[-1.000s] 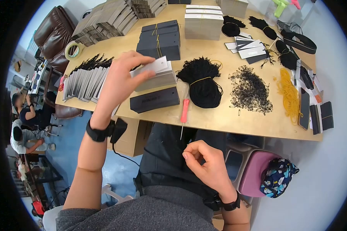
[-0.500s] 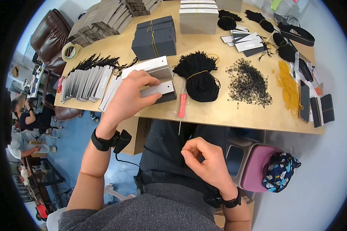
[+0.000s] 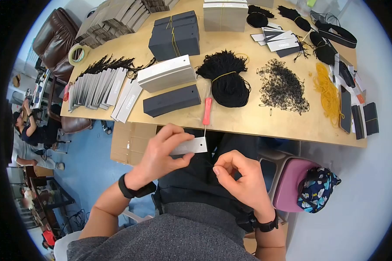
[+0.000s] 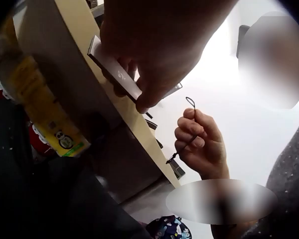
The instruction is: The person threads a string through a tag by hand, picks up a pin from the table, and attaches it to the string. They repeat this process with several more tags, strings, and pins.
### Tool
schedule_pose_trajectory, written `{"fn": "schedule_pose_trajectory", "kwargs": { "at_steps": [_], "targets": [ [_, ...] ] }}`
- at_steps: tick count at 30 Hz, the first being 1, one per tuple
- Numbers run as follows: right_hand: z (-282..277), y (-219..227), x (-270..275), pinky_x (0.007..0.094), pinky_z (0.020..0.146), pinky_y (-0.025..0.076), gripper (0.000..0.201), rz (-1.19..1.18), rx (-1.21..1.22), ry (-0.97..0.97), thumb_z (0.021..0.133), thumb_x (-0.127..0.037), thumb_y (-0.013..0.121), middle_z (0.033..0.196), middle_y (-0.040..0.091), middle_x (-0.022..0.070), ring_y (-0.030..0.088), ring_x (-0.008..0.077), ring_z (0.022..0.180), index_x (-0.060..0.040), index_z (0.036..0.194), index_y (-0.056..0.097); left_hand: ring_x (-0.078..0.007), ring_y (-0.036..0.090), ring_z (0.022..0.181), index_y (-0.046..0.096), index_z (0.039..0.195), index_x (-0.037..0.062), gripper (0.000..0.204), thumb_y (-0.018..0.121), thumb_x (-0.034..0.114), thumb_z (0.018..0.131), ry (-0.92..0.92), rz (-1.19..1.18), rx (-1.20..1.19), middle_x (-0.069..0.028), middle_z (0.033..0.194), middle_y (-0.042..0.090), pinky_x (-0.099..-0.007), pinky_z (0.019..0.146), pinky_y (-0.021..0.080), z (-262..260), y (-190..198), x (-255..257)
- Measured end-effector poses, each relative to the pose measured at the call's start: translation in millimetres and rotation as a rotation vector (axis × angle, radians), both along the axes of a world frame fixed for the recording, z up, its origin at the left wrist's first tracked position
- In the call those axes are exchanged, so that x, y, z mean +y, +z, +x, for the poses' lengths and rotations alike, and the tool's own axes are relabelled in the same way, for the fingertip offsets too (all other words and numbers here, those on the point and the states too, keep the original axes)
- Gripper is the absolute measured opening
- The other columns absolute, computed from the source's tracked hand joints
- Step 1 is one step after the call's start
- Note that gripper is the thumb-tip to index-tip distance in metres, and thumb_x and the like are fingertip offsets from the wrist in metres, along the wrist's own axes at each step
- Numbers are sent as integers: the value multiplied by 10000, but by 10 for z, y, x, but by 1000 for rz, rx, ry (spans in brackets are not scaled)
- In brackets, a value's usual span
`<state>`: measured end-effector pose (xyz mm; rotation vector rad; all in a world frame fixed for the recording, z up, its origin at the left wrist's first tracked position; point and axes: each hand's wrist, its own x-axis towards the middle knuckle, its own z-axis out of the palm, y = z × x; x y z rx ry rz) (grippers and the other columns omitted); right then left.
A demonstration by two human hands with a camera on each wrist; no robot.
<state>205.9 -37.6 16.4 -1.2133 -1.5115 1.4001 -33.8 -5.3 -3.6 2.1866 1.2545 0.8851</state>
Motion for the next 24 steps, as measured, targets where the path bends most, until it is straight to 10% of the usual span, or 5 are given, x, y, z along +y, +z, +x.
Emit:
{"fn": "schedule_pose_trajectory", "kwargs": {
  "at_steps": [24],
  "targets": [
    [-231, -614, 95, 204, 536, 437, 101, -25, -173, -175, 911, -65, 679, 679, 624, 24, 542, 32, 585, 11, 926, 614, -230, 655, 857, 687, 1055, 1, 212, 702, -16, 845, -122, -311, -375, -101, 937, 677, -317, 751, 513, 47, -409, 83]
  ]
}}
